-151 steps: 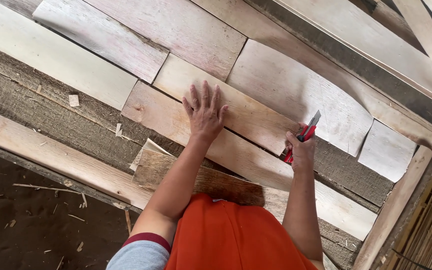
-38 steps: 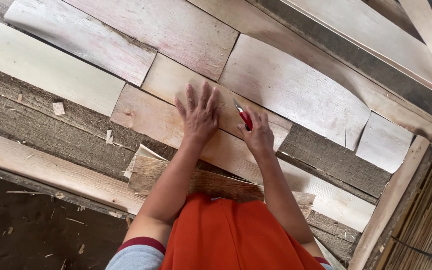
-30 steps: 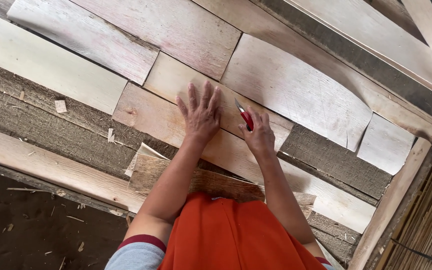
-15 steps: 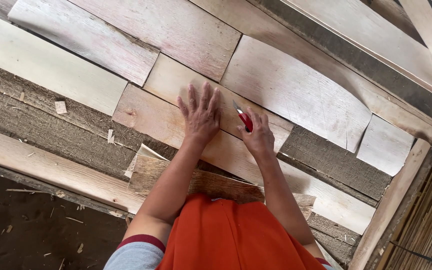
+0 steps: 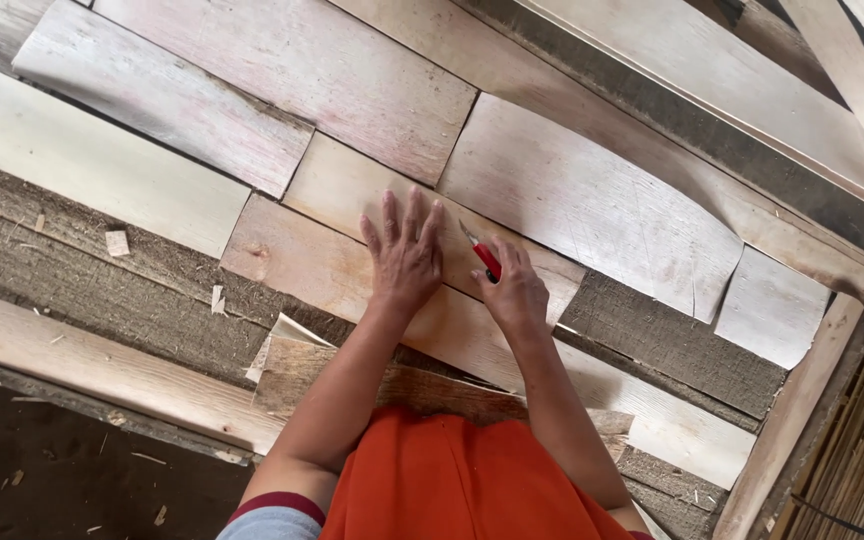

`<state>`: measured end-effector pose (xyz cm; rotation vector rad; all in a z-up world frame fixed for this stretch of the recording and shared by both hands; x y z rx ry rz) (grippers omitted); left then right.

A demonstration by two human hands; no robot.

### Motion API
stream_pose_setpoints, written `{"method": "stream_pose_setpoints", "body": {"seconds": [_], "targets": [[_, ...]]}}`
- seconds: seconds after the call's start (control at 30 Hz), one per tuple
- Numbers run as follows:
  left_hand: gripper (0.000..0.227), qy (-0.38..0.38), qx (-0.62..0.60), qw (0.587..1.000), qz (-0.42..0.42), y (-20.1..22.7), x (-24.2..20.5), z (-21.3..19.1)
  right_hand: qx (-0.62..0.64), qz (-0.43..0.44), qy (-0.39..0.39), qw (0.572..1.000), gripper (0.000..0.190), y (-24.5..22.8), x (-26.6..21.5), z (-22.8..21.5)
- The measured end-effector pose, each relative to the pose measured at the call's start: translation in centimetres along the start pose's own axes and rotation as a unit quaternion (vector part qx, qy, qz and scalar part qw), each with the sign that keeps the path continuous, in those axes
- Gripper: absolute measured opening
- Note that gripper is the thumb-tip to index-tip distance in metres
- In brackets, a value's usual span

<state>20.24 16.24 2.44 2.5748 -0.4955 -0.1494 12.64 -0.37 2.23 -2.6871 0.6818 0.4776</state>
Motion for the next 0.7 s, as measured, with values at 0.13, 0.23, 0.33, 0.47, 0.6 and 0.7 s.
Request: {"method": "stream_pose_setpoints", "body": {"seconds": [0.13, 0.23, 0.33, 0.47, 0.6, 0.7], "targets": [[0.059, -0.029, 0.001, 1.000, -0.006, -0.3, 0.2, 0.6, 0.019, 0.003, -0.010, 1.000, 0.066, 0.0, -0.2, -0.5], [0.072, -0.024, 0.008, 1.000, 0.005, -0.4, 0.4, 0.5, 0.023, 0.005, -0.018, 1.000, 0.068, -0.1, -0.4, -1.1], [0.076, -0.026, 0.016, 1.000, 0.008, -0.2, 0.3, 0.7, 0.038, 0.008, -0.025, 0.999, 0.070, 0.7, -0.4, -0.7], [0.078, -0.016, 0.017, 1.000, 0.010, -0.3, 0.5, 1.0, 0.029, 0.023, -0.048, 0.998, 0.071, 1.5, -0.9, -1.9], [0.088, -0.001, 0.014, 1.000, 0.016, -0.3, 0.7, 0.9, 0.080, 0.027, -0.061, 0.995, 0.070, 2.0, -1.2, -2.5], [0.088, 0.002, 0.021, 1.000, 0.014, -0.2, 0.6, 0.9, 0.086, 0.032, -0.075, 0.993, 0.073, 1.9, -1.4, -2.4]]}}
Point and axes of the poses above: each hand's wrist, its own x-axis towards the middle knuckle, its own z-axis out of the palm, y = z × x, the point moved 8 cm from there along x, towards the middle knuckle, and after that the axes turned 3 degrees about -x, right-handed, at the moved point
